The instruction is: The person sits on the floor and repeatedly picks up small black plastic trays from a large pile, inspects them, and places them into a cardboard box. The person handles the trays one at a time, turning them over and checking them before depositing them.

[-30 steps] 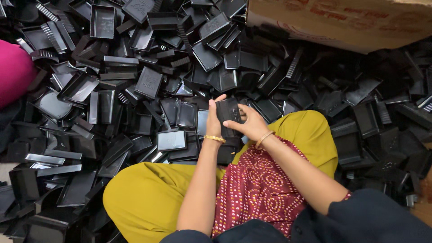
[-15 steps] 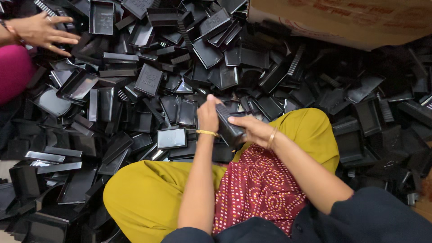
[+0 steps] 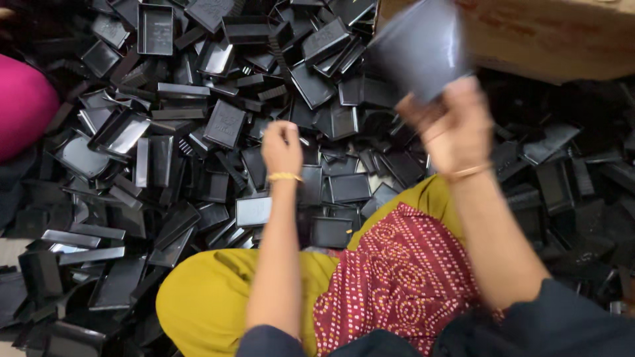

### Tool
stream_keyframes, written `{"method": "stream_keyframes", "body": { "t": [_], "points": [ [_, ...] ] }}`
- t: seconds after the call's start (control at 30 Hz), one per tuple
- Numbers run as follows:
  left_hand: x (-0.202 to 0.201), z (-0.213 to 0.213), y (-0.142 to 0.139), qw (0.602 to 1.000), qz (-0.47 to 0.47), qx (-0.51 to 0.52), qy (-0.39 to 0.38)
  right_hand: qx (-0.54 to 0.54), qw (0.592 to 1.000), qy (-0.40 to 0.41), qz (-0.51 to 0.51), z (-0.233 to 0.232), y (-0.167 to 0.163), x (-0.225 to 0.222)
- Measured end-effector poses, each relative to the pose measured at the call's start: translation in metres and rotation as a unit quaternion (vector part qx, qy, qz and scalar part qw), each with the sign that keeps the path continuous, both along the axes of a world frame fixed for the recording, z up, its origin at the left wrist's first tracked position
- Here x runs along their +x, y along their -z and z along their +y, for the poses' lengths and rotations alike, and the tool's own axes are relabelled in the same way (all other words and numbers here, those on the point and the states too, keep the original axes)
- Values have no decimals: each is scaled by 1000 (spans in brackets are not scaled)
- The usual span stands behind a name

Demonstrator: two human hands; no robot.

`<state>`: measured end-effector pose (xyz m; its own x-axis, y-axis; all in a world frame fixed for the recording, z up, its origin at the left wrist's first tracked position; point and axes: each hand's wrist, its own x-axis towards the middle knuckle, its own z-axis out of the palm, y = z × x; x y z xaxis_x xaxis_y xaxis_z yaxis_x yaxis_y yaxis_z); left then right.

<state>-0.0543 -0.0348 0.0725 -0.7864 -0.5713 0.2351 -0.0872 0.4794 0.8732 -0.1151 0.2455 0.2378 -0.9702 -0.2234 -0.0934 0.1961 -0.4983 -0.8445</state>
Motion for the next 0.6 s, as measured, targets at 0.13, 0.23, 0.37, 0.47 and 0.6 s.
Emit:
{"method": "stream_keyframes", "body": {
  "t": [0.13, 0.23, 0.37, 0.47, 0.6],
  "points": [
    [-39, -103, 7, 932, -222, -252, -138, -8, 997, 19, 70, 37, -14, -9],
    [-49, -184, 11, 862, -350, -302, -210, 146, 983, -86, 67, 26, 28, 19],
    [-24, -244, 12, 833, -492, -237, -90, 394, 868, -303, 19, 13, 100, 58],
    [-3, -241, 19, 811, -527, -254, 12, 532, 769, -334, 119, 12, 148, 70],
    [20, -210, 20, 827, -461, -321, 28, 567, 692, -340, 289, -13, 211, 78]
  ]
}}
